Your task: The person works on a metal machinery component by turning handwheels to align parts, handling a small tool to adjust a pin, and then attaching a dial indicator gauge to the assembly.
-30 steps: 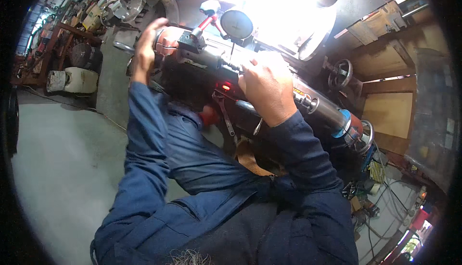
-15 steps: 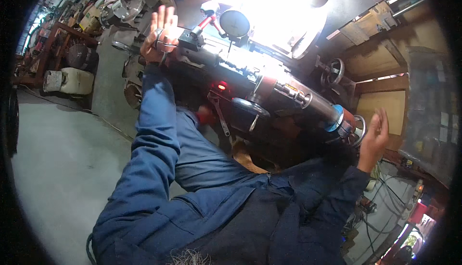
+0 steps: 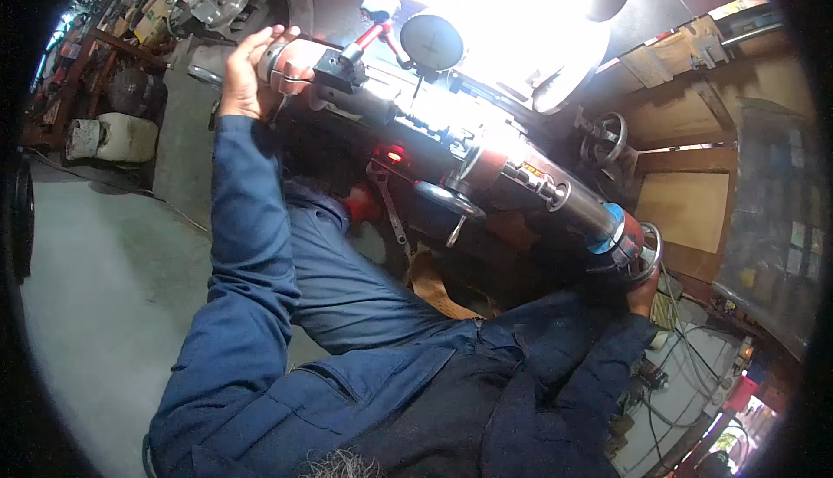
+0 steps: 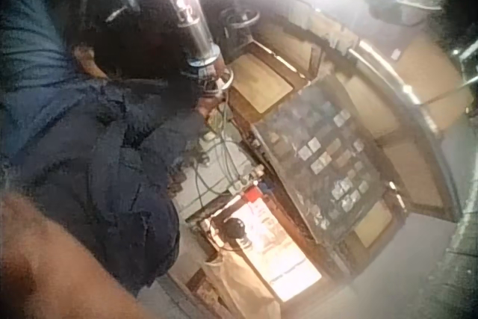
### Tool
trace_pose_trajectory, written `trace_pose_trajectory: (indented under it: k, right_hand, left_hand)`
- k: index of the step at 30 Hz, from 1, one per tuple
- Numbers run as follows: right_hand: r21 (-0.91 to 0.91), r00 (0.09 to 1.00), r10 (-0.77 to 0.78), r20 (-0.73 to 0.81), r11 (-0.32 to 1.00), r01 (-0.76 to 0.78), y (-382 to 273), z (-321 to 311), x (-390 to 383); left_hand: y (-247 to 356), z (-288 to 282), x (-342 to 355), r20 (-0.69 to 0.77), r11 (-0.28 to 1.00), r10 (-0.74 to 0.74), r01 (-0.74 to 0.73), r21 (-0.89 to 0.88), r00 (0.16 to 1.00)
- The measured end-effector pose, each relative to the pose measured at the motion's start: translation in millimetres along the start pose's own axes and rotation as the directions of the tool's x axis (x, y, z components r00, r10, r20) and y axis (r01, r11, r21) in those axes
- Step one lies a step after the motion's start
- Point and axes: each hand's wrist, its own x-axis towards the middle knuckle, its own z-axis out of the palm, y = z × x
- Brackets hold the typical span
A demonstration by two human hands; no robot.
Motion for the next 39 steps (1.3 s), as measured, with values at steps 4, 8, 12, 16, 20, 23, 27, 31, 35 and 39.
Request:
trace_pose_trajectory:
  k: [4,8,12,16,20,23,27,31,35,39]
  right_hand:
    - [-0.160,0.982,-0.161,0.100,0.971,0.175,-21,-8,-10]
    - [-0.303,0.988,0.042,0.147,0.953,0.005,-32,-42,-29]
    - [0.056,0.991,0.087,0.097,0.994,-0.093,-49,-47,-16]
    - [0.239,0.978,0.167,-0.127,0.962,-0.133,-46,-29,20]
    - [0.203,0.996,0.073,0.043,0.976,-0.080,1,-26,47]
    - [0.367,0.990,0.080,0.119,0.923,-0.118,-8,-11,30]
    - [-0.093,0.971,0.103,0.216,0.992,-0.084,-26,-22,2]
    - [-0.208,0.950,0.130,0.284,0.975,-0.071,-40,-49,-15]
    - [0.235,0.939,0.123,0.322,0.950,-0.205,-62,-64,-3]
    - [0.334,0.978,0.206,0.031,0.920,-0.204,-48,-39,23]
  left_hand:
    - [3,-15,11,-0.278,0.991,0.132,-0.128,0.032,0.952]
    - [3,-22,16,-0.310,0.992,0.120,-0.106,0.063,0.943]
    - [2,-42,23,-0.213,0.999,0.021,-0.015,0.030,0.977]
    - [-2,-29,15,-0.249,0.996,0.064,-0.046,0.077,0.966]
    - [2,-15,5,-0.181,0.995,0.017,0.001,0.100,0.983]
    - [9,-2,1,-0.089,0.964,-0.097,0.116,0.237,0.991]
    - [10,-3,12,-0.077,0.940,-0.120,0.139,0.312,0.990]
    - [25,1,14,-0.076,0.897,-0.171,0.187,0.401,0.982]
    - [17,-1,27,-0.065,0.791,-0.136,0.148,0.593,0.988]
    - [17,10,20,-0.058,0.757,-0.271,0.250,0.603,0.961]
